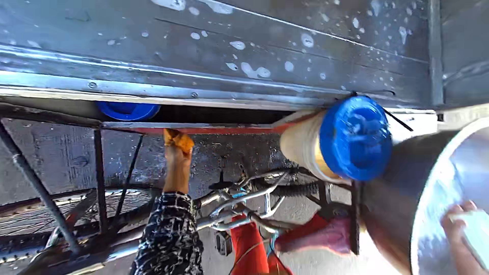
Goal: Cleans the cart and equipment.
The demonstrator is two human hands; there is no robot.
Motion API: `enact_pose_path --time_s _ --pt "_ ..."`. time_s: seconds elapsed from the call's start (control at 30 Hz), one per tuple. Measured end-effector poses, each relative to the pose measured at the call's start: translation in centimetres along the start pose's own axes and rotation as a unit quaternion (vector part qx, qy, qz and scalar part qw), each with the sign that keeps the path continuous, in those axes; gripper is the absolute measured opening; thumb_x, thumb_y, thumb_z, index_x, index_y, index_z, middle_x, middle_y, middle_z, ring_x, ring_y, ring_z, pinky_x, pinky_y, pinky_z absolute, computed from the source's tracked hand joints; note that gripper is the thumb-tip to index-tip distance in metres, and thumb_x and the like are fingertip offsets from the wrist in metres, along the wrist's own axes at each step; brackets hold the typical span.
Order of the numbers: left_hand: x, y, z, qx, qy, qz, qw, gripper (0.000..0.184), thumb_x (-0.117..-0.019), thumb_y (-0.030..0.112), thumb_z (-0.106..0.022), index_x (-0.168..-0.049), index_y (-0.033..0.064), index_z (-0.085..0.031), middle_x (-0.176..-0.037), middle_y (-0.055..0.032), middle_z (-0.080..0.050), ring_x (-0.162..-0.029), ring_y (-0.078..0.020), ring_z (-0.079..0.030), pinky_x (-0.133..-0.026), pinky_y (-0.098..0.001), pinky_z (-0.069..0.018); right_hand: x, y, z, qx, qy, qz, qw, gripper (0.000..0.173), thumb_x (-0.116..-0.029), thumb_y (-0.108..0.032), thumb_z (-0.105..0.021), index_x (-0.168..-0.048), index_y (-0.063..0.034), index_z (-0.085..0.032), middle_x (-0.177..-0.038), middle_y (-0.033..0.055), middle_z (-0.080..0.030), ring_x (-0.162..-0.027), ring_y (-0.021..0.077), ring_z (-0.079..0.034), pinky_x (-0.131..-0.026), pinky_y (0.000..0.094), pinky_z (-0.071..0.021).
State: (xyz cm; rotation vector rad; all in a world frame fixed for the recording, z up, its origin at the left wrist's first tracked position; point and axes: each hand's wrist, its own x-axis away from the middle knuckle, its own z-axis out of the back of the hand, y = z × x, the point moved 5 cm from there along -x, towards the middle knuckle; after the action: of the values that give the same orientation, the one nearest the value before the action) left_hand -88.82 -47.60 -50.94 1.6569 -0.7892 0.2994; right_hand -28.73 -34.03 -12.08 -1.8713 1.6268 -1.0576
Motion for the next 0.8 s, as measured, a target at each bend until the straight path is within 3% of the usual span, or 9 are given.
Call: enact_pose_path --time_s 0.07,0.13,0.23,0.4,0.5,0.57,0.63,0.7,0.8 --pt "5.9 -1.7 -1.2 0.015 0.018 0.074 0.997 0.038 -0.1129 0.038 -0.026 -0.129 0.0148 -0.052 -0.104 -0.0023 -0.064 -0.088 -0.0141 -0.064 -0.077 -0.0344 -0.0558 0.2 0.1 0.0 -0.032 -0.006 -0.007 0.999 0.046 -0.1059 -0.035 -0.033 -0.14 -0.012 -0.054 -0.133 0.0179 -0.065 -0.121 0.035 -0.065 -0.096 0.0452 -0.0591" --pt "12.4 -2.1 -2.3 0.023 0.018 0.118 0.993 0.038 -0.1117 0.038 -0.024 -0.13 0.0168 -0.049 -0.111 -0.0041 -0.062 -0.093 -0.0169 -0.064 -0.078 -0.0372 -0.0563 0.4 0.0 0.7 -0.051 0.027 -0.016 0.998 0.048 -0.1052 -0.037 -0.024 -0.14 -0.0144 -0.049 -0.128 0.0165 -0.066 -0.116 0.0348 -0.068 -0.093 0.0476 -0.0603" --pt "21.8 -0.5 -4.0 0.024 -0.035 0.129 0.991 0.038 -0.11 0.041 -0.024 -0.124 0.0188 -0.052 -0.109 -0.0035 -0.064 -0.094 -0.018 -0.066 -0.078 -0.0396 -0.0578 0.5 -0.2 2.1 -0.094 0.112 -0.053 0.988 0.054 -0.1049 -0.046 -0.023 -0.14 -0.0164 -0.052 -0.124 0.0139 -0.068 -0.112 0.0342 -0.069 -0.09 0.0532 -0.06" --pt "36.6 4.7 -8.4 -0.012 -0.209 0.067 0.976 0.03 -0.1095 0.032 -0.031 -0.116 0.0206 -0.058 -0.101 0.0031 -0.07 -0.093 -0.0107 -0.07 -0.08 -0.0328 -0.0605 0.8 -0.9 3.8 -0.111 0.129 -0.13 0.977 0.052 -0.1062 -0.048 -0.026 -0.139 -0.0162 -0.051 -0.122 0.0131 -0.066 -0.111 0.0304 -0.068 -0.094 0.0472 -0.0586" --pt "44.8 7.7 -12.8 -0.106 -0.321 -0.026 0.941 0.023 -0.0963 0.027 -0.051 -0.118 0.0269 -0.058 -0.096 0.0126 -0.072 -0.085 -0.0012 -0.07 -0.073 -0.0227 -0.0612 1.8 -1.1 4.2 -0.105 0.157 -0.188 0.964 0.05 -0.1065 -0.049 -0.031 -0.136 -0.0147 -0.052 -0.115 0.0126 -0.066 -0.104 0.0291 -0.069 -0.09 0.0449 -0.0595" --pt "49.3 9.4 -17.2 -0.193 -0.435 -0.162 0.864 0.049 -0.0926 0.024 -0.058 -0.14 0.0201 -0.048 -0.113 0.0126 -0.067 -0.095 0.0017 -0.067 -0.082 -0.0199 -0.0597 2.6 -1.5 4.2 -0.113 0.157 -0.211 0.958 0.047 -0.1049 -0.048 -0.036 -0.135 -0.0155 -0.051 -0.112 0.0119 -0.064 -0.1 0.0284 -0.069 -0.085 0.0446 -0.06" --pt "53.2 10.0 -22.7 -0.311 -0.488 -0.296 0.76 0.06 -0.0945 0.024 -0.06 -0.149 0.0079 -0.043 -0.132 0.0 -0.062 -0.112 -0.002 -0.063 -0.096 -0.0247 -0.0551 3.0 -2.4 4.4 -0.113 0.155 -0.213 0.958 0.04 -0.104 -0.045 -0.041 -0.128 -0.0156 -0.051 -0.103 0.0105 -0.064 -0.091 0.0272 -0.069 -0.079 0.0452 -0.0603" --pt "55.5 8.4 -27.8 -0.454 -0.477 -0.34 0.671 0.059 -0.0968 0.024 -0.062 -0.151 0.0096 -0.046 -0.142 -0.0146 -0.059 -0.128 -0.021 -0.059 -0.108 -0.0455 -0.0482 3.7 -3.2 5.4 -0.087 0.144 -0.212 0.963 0.037 -0.1044 -0.043 -0.042 -0.131 -0.0178 -0.048 -0.103 0.0086 -0.061 -0.09 0.0245 -0.067 -0.078 0.0435 -0.0589" --pt "55.3 2.8 -33.4 -0.647 -0.418 -0.335 0.543 0.066 -0.0998 0.028 -0.061 -0.159 0.0118 -0.037 -0.149 -0.0309 -0.046 -0.136 -0.0498 -0.047 -0.107 -0.0697 -0.0385 4.4 -4.3 7.0 -0.072 0.149 -0.215 0.962 0.033 -0.1038 -0.043 -0.045 -0.128 -0.021 -0.05 -0.105 0.0056 -0.059 -0.09 0.0216 -0.065 -0.079 0.0421 -0.0577"
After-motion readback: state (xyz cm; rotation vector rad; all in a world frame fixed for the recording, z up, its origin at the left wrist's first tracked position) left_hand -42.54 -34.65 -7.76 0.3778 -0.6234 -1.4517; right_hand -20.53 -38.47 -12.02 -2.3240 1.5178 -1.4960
